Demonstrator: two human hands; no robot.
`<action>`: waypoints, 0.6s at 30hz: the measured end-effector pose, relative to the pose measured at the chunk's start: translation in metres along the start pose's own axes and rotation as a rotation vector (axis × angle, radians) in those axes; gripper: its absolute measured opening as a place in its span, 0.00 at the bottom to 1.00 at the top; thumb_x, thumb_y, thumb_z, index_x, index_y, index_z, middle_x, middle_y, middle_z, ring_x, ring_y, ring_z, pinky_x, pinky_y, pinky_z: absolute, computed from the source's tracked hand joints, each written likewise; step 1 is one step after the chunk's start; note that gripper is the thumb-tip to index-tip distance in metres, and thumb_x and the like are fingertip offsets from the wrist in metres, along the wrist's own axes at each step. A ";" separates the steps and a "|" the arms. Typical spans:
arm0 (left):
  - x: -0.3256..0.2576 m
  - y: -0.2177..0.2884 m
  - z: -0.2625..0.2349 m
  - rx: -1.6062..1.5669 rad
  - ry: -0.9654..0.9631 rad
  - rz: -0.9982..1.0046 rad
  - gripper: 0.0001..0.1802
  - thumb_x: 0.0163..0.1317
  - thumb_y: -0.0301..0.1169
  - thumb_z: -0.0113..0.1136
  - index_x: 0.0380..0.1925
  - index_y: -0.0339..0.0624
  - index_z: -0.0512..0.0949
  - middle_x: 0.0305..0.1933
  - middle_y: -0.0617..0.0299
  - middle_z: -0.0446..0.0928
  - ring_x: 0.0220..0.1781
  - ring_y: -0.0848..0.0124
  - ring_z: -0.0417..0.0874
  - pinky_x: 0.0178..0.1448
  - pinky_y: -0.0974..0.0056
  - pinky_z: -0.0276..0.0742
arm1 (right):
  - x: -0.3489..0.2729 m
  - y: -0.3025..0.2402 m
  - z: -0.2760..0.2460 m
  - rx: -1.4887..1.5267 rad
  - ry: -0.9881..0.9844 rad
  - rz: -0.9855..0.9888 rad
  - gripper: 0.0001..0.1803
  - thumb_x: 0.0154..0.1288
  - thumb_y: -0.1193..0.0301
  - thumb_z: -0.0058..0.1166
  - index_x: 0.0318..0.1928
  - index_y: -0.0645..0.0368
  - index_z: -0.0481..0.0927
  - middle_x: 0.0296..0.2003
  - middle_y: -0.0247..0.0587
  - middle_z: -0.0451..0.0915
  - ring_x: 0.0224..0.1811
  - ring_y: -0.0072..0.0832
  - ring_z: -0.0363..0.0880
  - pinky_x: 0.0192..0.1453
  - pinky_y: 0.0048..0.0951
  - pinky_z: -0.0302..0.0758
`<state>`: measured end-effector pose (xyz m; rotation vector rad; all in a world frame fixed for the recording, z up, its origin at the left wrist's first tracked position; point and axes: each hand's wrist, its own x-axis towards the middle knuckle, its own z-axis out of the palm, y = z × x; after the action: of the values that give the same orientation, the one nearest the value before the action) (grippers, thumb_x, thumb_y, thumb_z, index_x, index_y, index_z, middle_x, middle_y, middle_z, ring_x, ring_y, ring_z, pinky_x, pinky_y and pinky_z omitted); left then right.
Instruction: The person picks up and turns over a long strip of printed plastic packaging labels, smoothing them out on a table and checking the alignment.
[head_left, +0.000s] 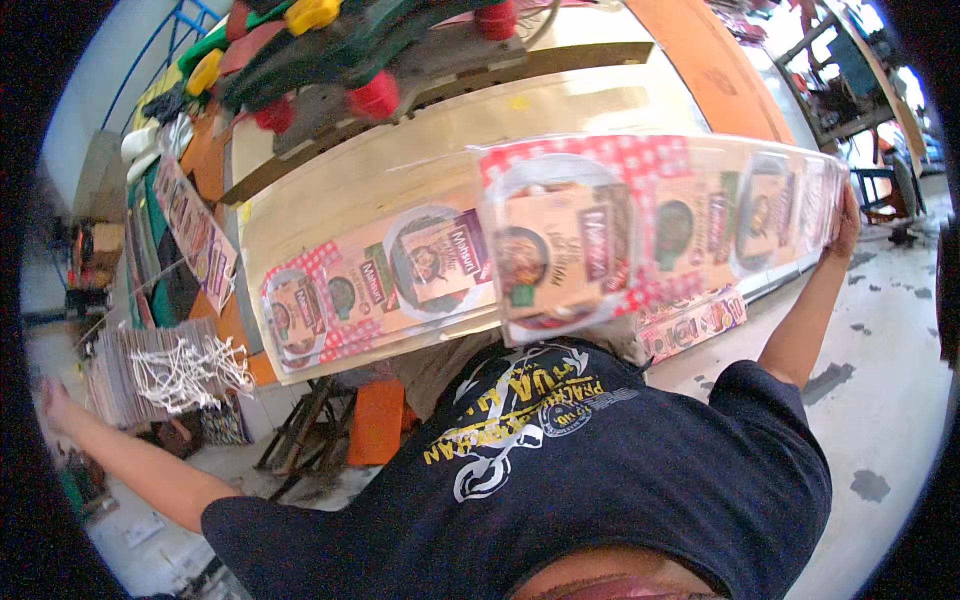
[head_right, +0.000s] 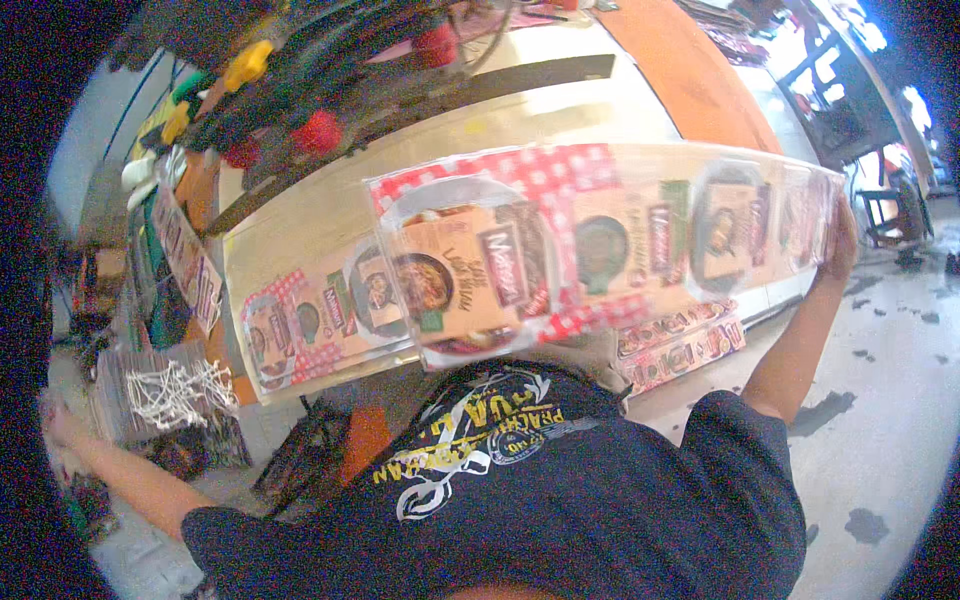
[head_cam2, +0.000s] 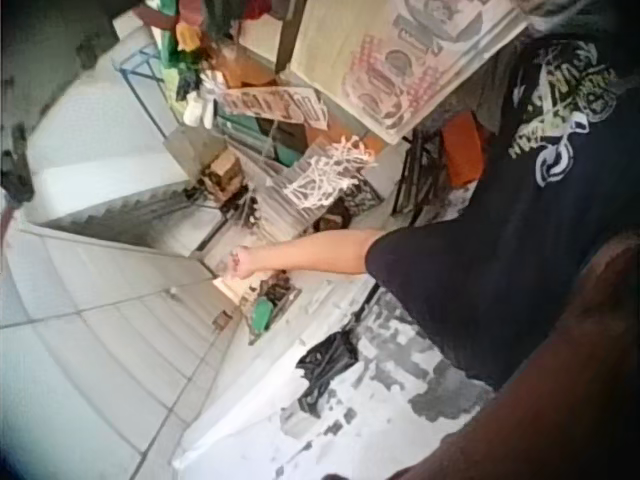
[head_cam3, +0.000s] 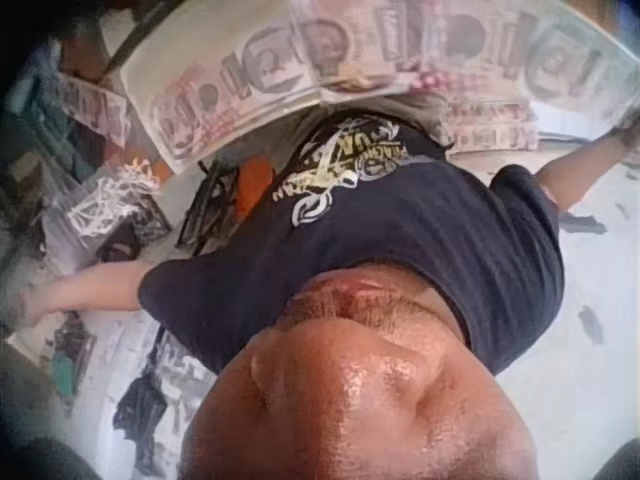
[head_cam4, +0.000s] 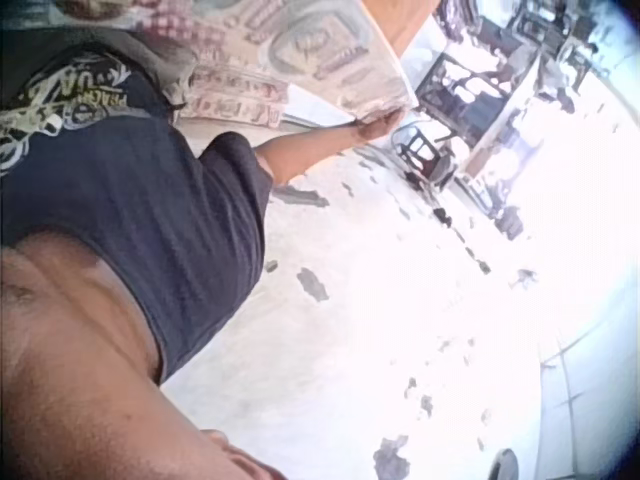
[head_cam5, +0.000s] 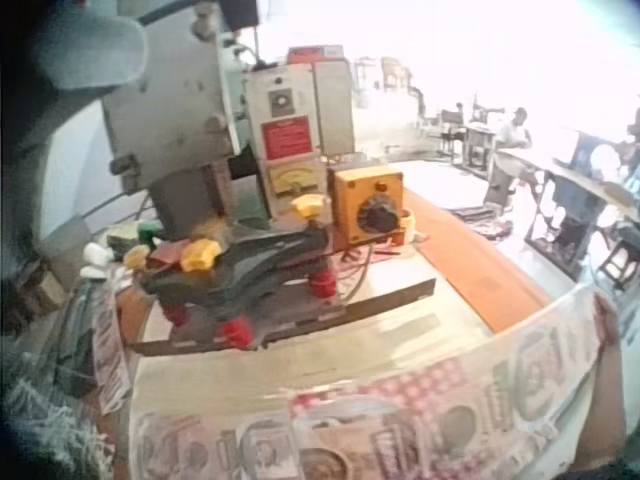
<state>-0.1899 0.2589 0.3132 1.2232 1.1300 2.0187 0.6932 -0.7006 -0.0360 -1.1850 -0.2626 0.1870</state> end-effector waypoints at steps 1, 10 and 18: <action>-0.003 -0.003 -0.002 0.010 0.016 -0.010 0.16 0.78 0.29 0.46 0.57 0.27 0.70 0.26 0.66 0.58 0.25 0.77 0.56 0.31 0.72 0.56 | 0.000 0.005 0.008 -0.021 0.119 -0.021 0.21 0.78 0.66 0.48 0.63 0.65 0.77 0.60 0.44 0.80 0.61 0.30 0.79 0.68 0.33 0.74; -0.153 0.043 0.075 -0.160 -0.173 -0.105 0.18 0.77 0.30 0.48 0.59 0.29 0.71 0.27 0.69 0.57 0.26 0.80 0.55 0.31 0.75 0.54 | 0.021 -0.001 0.055 0.101 -0.068 0.050 0.24 0.78 0.62 0.47 0.63 0.68 0.74 0.59 0.50 0.79 0.60 0.35 0.79 0.65 0.38 0.76; -0.347 0.089 0.117 0.181 -0.992 0.038 0.26 0.74 0.46 0.53 0.60 0.35 0.73 0.32 0.75 0.63 0.29 0.85 0.58 0.34 0.77 0.54 | 0.038 0.004 0.115 0.063 -0.166 0.040 0.26 0.77 0.61 0.48 0.66 0.67 0.70 0.60 0.50 0.78 0.60 0.38 0.79 0.67 0.41 0.74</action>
<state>0.0717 -0.0063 0.2597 1.9969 0.7637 1.0406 0.6952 -0.5868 0.0044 -1.1139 -0.3758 0.3274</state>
